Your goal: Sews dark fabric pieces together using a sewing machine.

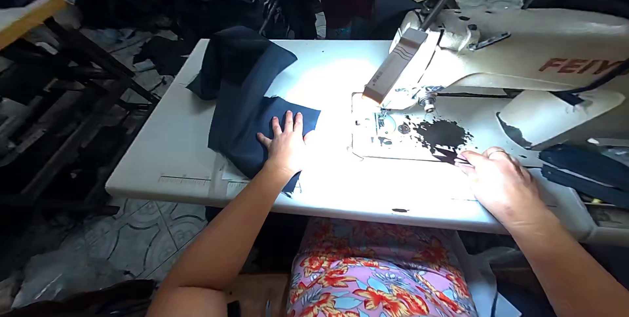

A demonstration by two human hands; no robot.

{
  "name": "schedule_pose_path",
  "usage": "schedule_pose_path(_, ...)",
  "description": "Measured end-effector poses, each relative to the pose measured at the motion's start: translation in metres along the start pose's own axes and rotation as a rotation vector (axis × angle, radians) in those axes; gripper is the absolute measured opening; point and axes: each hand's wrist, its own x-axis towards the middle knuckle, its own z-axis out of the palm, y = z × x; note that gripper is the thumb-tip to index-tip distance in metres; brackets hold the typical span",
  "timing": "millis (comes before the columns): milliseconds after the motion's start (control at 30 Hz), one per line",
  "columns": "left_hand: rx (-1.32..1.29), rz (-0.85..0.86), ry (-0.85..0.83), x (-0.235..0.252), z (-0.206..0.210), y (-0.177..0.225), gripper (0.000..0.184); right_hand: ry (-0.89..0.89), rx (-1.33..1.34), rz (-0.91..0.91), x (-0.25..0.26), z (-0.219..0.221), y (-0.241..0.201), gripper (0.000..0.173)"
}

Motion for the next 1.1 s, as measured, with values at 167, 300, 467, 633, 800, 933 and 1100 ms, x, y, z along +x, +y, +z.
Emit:
schedule_pose_path(167, -0.001, -0.026, 0.053, -0.014, 0.008, -0.013, 0.063, 0.119, 0.005, -0.107, -0.003, -0.005, -0.02, 0.016)
schedule_pose_path(300, -0.016, -0.011, 0.124, -0.016, 0.016, -0.017, 0.062, 0.265, 0.234, -0.355, -0.004, 0.002, -0.06, 0.029)
schedule_pose_path(467, -0.016, -0.019, 0.146, -0.013, 0.019, -0.016, 0.06, 0.269, 0.484, -0.554, 0.003, 0.001, -0.117, 0.026)
schedule_pose_path(633, -0.02, -0.012, 0.145, -0.015, 0.018, -0.015, 0.06, -0.171, 0.355, -0.392, 0.023, -0.005, -0.168, 0.026)
schedule_pose_path(800, -0.029, 0.0, 0.164, -0.014, 0.02, -0.016, 0.061, -0.145, 0.207, -0.357, 0.04, 0.022, -0.195, 0.045)
schedule_pose_path(933, -0.037, -0.002, 0.142, -0.015, 0.017, -0.015, 0.061, -0.159, 0.087, -0.362, 0.043, 0.013, -0.211, 0.032)
schedule_pose_path(1100, -0.047, 0.033, 0.166, -0.013, 0.019, -0.018, 0.06, 0.012, 0.169, -0.401, 0.05, 0.027, -0.218, 0.03)
